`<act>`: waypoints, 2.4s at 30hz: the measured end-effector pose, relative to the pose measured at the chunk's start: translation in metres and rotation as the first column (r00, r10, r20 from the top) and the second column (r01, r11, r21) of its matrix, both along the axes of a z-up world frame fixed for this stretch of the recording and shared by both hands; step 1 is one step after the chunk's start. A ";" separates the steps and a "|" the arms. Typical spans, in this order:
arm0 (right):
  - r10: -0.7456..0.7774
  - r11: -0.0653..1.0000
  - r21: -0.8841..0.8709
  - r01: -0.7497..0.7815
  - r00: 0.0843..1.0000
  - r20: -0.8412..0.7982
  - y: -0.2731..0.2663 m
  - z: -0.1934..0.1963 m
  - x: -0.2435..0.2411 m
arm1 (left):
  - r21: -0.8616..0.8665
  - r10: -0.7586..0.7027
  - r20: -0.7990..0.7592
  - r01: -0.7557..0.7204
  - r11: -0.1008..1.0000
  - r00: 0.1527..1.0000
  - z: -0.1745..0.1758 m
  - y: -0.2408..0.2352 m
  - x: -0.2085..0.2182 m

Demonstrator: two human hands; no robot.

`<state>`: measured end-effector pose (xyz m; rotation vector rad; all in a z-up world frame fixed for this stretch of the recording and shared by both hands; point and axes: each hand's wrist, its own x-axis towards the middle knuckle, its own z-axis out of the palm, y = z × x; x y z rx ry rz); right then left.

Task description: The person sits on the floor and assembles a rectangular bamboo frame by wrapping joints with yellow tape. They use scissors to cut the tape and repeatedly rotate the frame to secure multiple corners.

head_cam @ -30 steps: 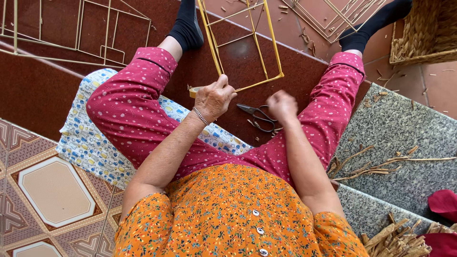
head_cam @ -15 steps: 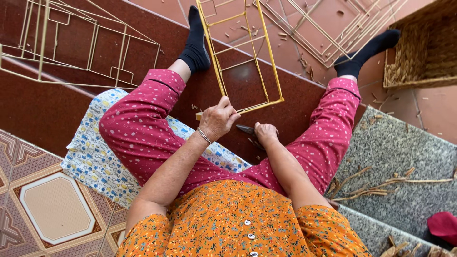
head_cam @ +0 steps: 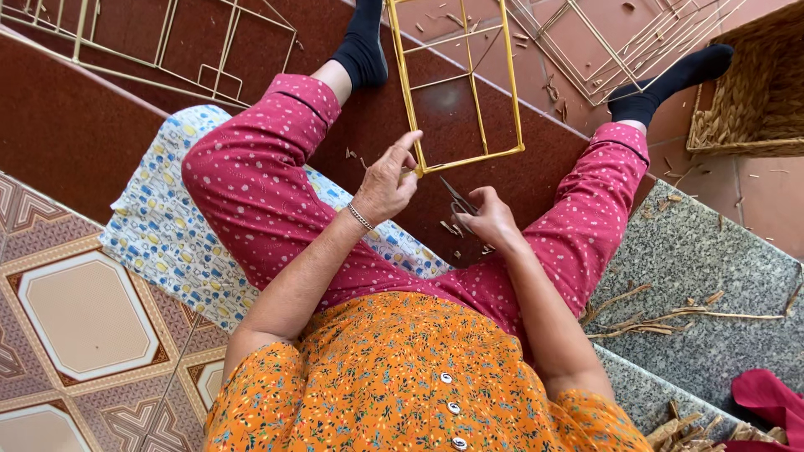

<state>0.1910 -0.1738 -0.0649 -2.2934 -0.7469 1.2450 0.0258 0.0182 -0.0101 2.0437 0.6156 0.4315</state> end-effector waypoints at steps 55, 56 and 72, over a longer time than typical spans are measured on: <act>0.151 0.959 0.247 -0.139 0.988 -0.033 0.021 0.055 -0.061 | -0.324 0.149 -0.270 -0.236 0.916 0.951 -0.019 -0.017 -0.014; 0.152 0.959 0.243 -0.144 0.988 -0.015 0.021 0.056 -0.059 | -0.305 0.151 -0.262 -0.230 0.924 0.953 -0.019 -0.016 -0.014; 0.499 0.861 -0.278 -0.427 0.816 0.292 -0.009 -0.100 -0.001 | -0.004 0.018 -0.124 -0.019 1.000 0.992 -0.016 -0.034 -0.013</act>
